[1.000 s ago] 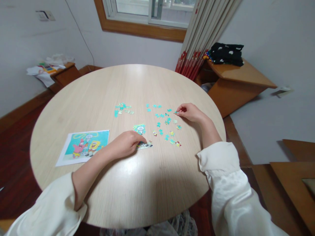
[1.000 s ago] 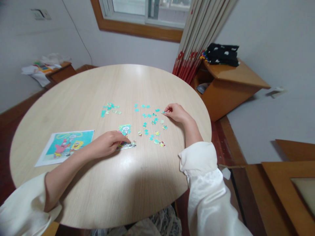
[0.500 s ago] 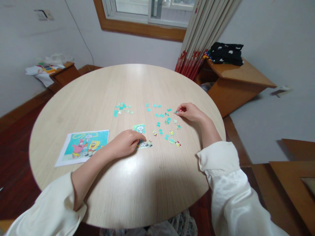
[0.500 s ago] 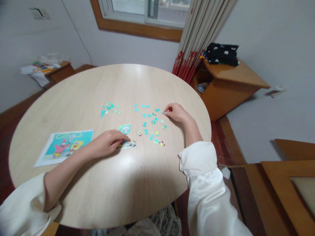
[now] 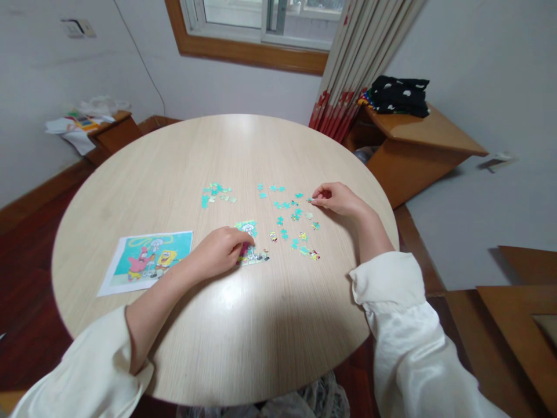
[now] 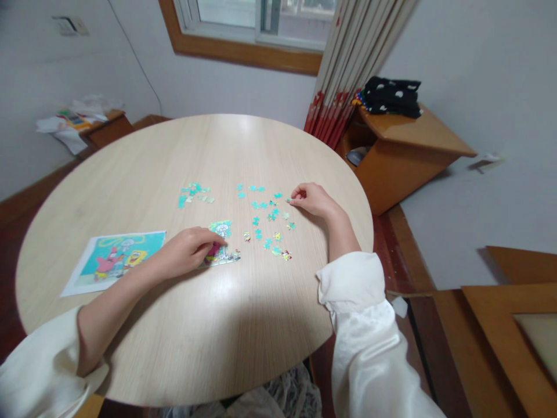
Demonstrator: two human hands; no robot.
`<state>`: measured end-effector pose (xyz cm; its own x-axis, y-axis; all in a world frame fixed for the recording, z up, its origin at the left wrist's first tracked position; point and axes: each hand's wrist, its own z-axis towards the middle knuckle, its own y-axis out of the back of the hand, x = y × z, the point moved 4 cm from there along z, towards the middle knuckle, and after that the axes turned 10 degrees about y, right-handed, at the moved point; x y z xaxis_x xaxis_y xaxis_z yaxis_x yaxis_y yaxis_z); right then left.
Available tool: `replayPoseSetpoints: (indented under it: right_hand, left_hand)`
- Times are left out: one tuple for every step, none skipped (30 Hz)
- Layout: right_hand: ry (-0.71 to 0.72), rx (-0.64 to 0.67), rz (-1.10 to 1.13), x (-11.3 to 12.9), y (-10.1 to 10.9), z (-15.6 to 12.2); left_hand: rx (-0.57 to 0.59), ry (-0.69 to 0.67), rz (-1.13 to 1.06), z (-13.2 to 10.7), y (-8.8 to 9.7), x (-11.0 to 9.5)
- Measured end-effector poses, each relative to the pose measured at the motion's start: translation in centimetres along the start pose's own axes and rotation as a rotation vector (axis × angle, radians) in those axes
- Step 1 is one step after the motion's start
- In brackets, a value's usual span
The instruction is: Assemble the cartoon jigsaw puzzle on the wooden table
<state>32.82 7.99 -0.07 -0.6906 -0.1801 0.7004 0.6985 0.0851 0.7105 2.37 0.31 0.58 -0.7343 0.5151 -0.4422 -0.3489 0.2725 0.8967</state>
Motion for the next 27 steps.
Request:
replayPoseSetpoints:
  right_hand:
    - [-0.009, -0.002, 0.000, 0.3, 0.2, -0.4]
    - [-0.018, -0.002, -0.005, 0.6, 0.3, -1.0]
    - [-0.028, 0.000, -0.014, 1.0, 0.3, -1.6]
    - [-0.032, 0.002, -0.021, 1.5, 0.3, -2.4]
    - [-0.024, 0.014, -0.040, 2.1, 0.1, -3.1]
    - [-0.017, 0.024, -0.060, 2.6, -0.1, -3.9]
    - [-0.004, 0.040, -0.072, 3.0, -0.4, -4.7]
    - [0.009, 0.034, -0.092, 3.3, -0.7, -5.3]
    - [0.020, 0.028, -0.110, 3.5, -1.0, -5.9]
    - [0.030, 0.026, -0.129, 3.6, -1.3, -6.3]
    - [0.040, 0.018, -0.151, 3.6, -1.5, -6.7]
    - [0.049, 0.011, -0.170, 3.4, -1.7, -6.9]
    - [0.059, 0.003, -0.184, 3.3, -1.9, -7.1]
    - [0.070, -0.006, -0.190, 3.1, -2.0, -7.2]
    - [0.083, -0.014, -0.189, 3.0, -2.1, -7.2]
    - [0.094, -0.020, -0.183, 2.9, -2.2, -7.2]
    - [0.105, -0.022, -0.176, 2.9, -2.2, -7.2]
    - [0.121, -0.020, -0.175, 2.9, -2.3, -7.2]
    - [0.140, -0.016, -0.178, 3.0, -2.3, -7.2]
    - [0.161, -0.010, -0.184, 3.1, -2.4, -7.2]
    - [0.183, -0.003, -0.190, 3.2, -2.4, -7.2]
    - [0.200, 0.002, -0.192, 3.3, -2.4, -7.3]
    - [0.206, 0.004, -0.188, 3.3, -2.4, -7.3]
    - [0.201, -0.001, -0.176, 3.3, -2.5, -7.3]
    - [0.186, -0.012, -0.157, 3.2, -2.5, -7.3]
    - [0.166, -0.027, -0.135, 3.1, -2.5, -7.4]
    - [0.145, -0.046, -0.117, 3.0, -2.4, -7.4]
  left_hand:
    - [-0.015, 0.023, -0.006, 0.0, 0.1, 0.2]
    - [-0.037, 0.053, -0.015, 0.1, 0.3, 0.4]
    - [-0.066, 0.089, -0.023, 0.1, 0.5, 0.6]
    - [-0.096, 0.127, -0.030, 0.1, 0.8, 0.8]
    - [-0.126, 0.162, -0.036, 0.1, 1.0, 0.9]
    - [-0.152, 0.192, -0.041, 0.0, 1.3, 0.9]
    - [-0.174, 0.214, -0.046, 0.0, 1.5, 0.9]
    - [-0.189, 0.227, -0.052, -0.1, 1.7, 0.9]
    - [-0.200, 0.235, -0.056, -0.1, 1.9, 0.8]
    - [-0.206, 0.240, -0.058, -0.2, 2.0, 0.7]
    - [-0.209, 0.247, -0.058, -0.2, 2.1, 0.6]
    - [-0.207, 0.253, -0.056, -0.2, 2.1, 0.6]
    - [-0.205, 0.257, -0.054, -0.2, 2.1, 0.6]
    - [-0.206, 0.260, -0.051, -0.2, 2.1, 0.6]
    - [-0.209, 0.258, -0.050, -0.2, 2.1, 0.6]
    - [-0.215, 0.252, -0.050, -0.2, 2.1, 0.6]
    - [-0.222, 0.244, -0.050, -0.2, 2.1, 0.6]
    - [-0.228, 0.237, -0.049, -0.1, 2.1, 0.6]
    - [-0.230, 0.232, -0.047, -0.1, 2.1, 0.6]
    - [-0.229, 0.232, -0.045, -0.1, 2.1, 0.6]
    - [-0.226, 0.235, -0.043, -0.1, 2.1, 0.6]
    - [-0.223, 0.239, -0.042, -0.1, 2.1, 0.7]
    - [-0.221, 0.241, -0.043, -0.1, 2.1, 0.7]
    - [-0.224, 0.241, -0.045, -0.1, 2.1, 0.7]
    - [-0.230, 0.237, -0.046, -0.1, 2.1, 0.7]
    - [-0.237, 0.232, -0.048, -0.2, 2.1, 0.7]
    - [-0.242, 0.225, -0.050, -0.2, 2.1, 0.7]
